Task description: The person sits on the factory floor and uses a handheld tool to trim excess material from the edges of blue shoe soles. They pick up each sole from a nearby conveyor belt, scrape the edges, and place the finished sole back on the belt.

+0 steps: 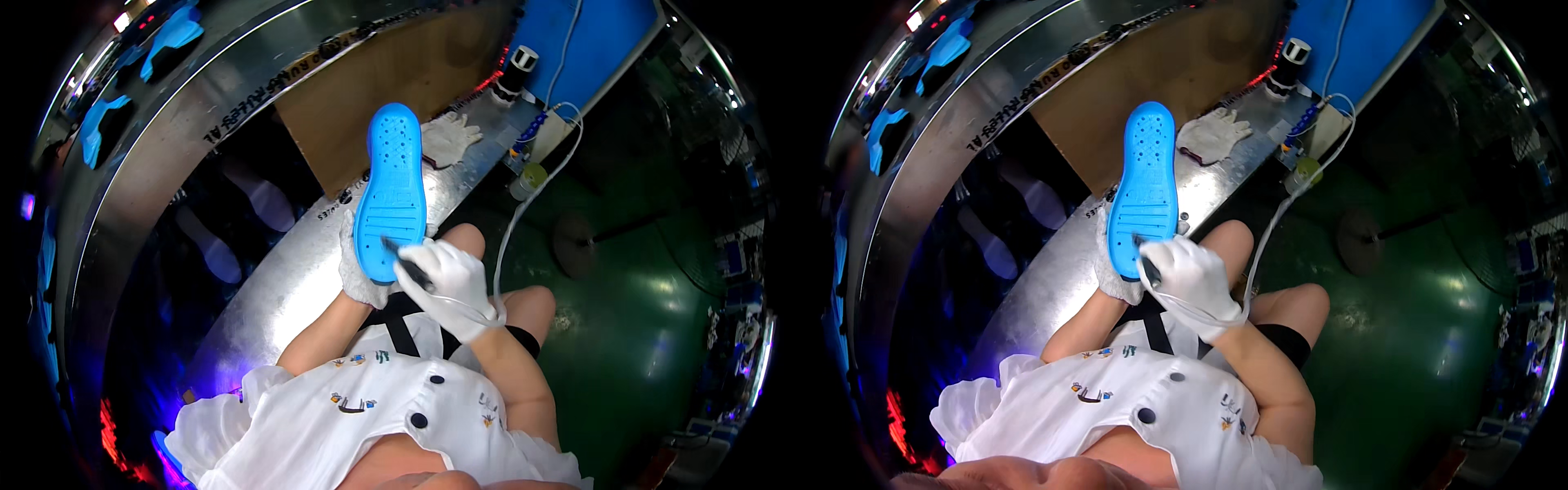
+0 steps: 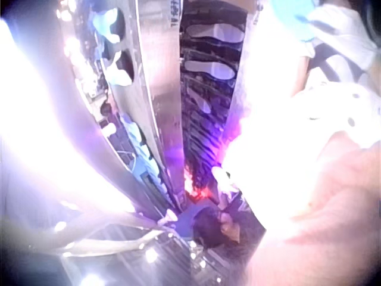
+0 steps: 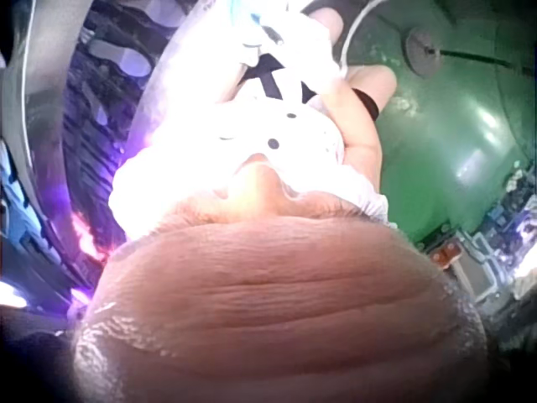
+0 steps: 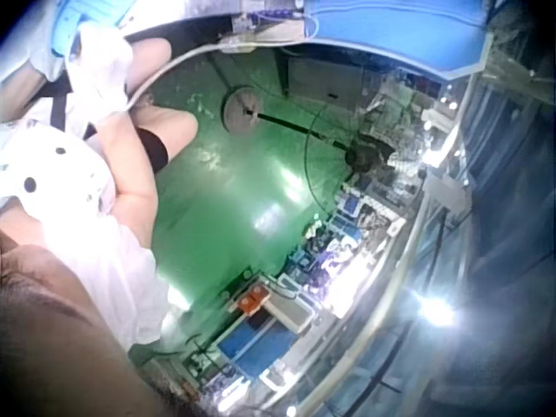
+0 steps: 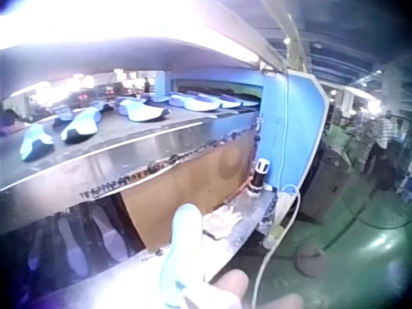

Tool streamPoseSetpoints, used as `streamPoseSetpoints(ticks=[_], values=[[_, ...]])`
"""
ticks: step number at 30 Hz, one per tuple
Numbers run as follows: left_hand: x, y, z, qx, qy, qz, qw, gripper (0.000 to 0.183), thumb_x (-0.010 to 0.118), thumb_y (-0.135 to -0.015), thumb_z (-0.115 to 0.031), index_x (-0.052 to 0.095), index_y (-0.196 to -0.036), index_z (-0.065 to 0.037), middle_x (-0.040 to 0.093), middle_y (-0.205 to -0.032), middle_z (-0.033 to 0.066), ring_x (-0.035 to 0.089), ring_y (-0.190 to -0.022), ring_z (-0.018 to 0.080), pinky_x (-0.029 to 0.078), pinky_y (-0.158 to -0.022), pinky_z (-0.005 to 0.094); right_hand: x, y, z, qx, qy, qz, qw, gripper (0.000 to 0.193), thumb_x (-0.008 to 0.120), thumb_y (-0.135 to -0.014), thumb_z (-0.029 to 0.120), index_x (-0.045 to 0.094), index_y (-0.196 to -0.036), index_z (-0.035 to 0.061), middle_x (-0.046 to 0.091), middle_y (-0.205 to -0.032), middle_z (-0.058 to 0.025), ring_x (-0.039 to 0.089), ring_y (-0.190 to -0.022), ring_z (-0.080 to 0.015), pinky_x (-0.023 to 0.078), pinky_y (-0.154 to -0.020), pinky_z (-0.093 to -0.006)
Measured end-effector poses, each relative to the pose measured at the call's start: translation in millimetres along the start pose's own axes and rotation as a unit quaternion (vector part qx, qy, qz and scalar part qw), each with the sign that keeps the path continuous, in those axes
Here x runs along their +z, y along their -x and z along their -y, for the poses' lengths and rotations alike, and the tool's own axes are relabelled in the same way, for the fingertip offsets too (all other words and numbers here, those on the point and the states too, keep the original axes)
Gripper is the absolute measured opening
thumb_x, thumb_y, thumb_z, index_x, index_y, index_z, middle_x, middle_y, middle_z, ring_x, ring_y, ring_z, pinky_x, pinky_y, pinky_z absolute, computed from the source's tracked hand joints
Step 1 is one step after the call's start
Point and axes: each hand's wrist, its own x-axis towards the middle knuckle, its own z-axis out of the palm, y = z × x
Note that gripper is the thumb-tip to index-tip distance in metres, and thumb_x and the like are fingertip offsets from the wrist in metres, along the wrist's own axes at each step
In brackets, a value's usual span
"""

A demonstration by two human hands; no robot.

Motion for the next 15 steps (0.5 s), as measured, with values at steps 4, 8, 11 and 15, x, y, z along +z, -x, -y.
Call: streamPoseSetpoints(ticks=[4, 8, 11, 15], values=[[39, 20, 5, -0.168, 0.14, 0.125, 0.968, 0.093, 0.04, -0.081, -0.083, 0.048, -0.137, -0.009, 0.059, -0.121, 0.0209, 0.06, -0.103, 0.0413, 0.054, -0.06, 0.0492, -22, -23, -17, 0.044, -0.035, -0.139, 0.989, 0.015, 0.073, -0.081, 0.007, 0.068, -0.095, 0.0033, 0.067, -0.084, -0.0121, 0.065, -0.071, -0.0261, 0.053, -0.065, -0.0332], [-25, 10, 29, -0.001, -0.093, -0.042, 0.995, 0.088, 0.045, -0.081, -0.08, 0.051, -0.131, -0.008, 0.061, -0.115, 0.0187, 0.06, -0.1, 0.0385, 0.054, -0.061, 0.0472, -8, -10, 10, -0.081, -0.054, -0.027, 0.995, 0.017, 0.075, -0.079, 0.011, 0.068, -0.094, 0.0062, 0.067, -0.085, -0.0087, 0.065, -0.072, -0.0262, 0.053, -0.064, -0.0344], [-2, 16, 25, -0.063, -0.166, 0.059, 0.982, 0.076, 0.046, -0.089, -0.068, 0.05, -0.13, -0.005, 0.06, -0.115, 0.0183, 0.061, -0.098, 0.034, 0.056, -0.07, 0.0441, -17, -10, 4, -0.002, -0.191, -0.065, 0.979, 0.016, 0.074, -0.08, 0.005, 0.068, -0.094, 0.0029, 0.068, -0.085, -0.0108, 0.067, -0.073, -0.0212, 0.054, -0.066, -0.0314], [54, 27, 15, -0.133, 0.122, 0.118, 0.976, 0.074, 0.043, -0.092, -0.063, 0.047, -0.133, -0.002, 0.058, -0.118, 0.0236, 0.062, -0.097, 0.0355, 0.055, -0.081, 0.0426, -13, -12, -1, -0.027, -0.095, -0.133, 0.986, 0.013, 0.067, -0.083, 0.006, 0.067, -0.096, 0.0053, 0.066, -0.083, -0.008, 0.066, -0.069, -0.0199, 0.053, -0.063, -0.0305]])
